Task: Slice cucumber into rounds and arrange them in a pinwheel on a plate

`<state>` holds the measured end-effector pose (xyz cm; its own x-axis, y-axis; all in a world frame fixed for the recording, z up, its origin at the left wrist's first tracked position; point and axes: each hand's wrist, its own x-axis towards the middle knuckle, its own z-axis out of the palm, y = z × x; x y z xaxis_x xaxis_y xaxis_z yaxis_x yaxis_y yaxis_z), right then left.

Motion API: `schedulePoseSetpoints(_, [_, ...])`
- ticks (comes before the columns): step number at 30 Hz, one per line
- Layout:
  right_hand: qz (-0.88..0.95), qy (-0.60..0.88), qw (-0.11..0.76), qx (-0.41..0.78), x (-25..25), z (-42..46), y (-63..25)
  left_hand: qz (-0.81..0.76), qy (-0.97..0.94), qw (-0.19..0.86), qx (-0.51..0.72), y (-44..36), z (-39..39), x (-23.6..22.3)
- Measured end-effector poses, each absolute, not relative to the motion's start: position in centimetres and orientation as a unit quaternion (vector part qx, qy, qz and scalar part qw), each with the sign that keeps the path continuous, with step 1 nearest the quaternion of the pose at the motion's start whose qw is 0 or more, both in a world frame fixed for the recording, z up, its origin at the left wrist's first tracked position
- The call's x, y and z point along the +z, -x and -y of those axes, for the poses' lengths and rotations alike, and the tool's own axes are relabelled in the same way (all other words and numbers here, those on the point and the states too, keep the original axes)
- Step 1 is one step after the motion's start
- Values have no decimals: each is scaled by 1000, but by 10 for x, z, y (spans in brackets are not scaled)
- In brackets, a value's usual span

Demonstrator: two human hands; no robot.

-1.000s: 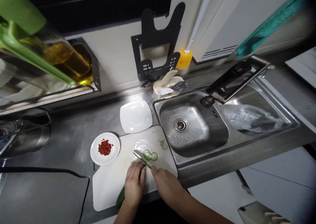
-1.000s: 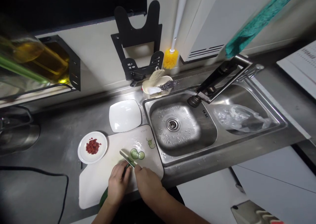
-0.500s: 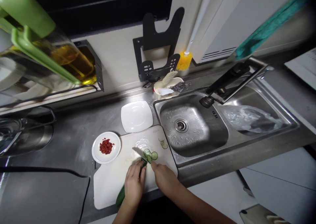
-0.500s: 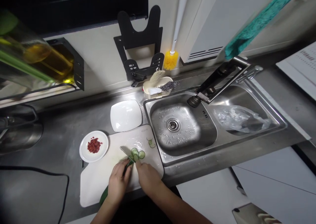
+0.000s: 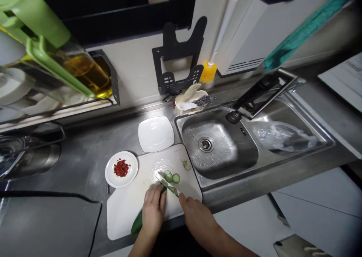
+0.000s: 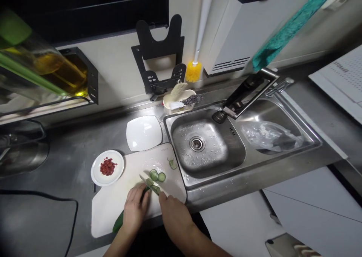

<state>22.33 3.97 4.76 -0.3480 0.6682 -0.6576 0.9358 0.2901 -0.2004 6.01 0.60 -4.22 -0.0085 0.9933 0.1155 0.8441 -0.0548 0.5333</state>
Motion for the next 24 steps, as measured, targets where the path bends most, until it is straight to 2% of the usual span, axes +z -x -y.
schedulePoseSetpoints(24, [-775,-507,238,-294,50,-32,-229,-667,-693,140,235,-60,-5,-43])
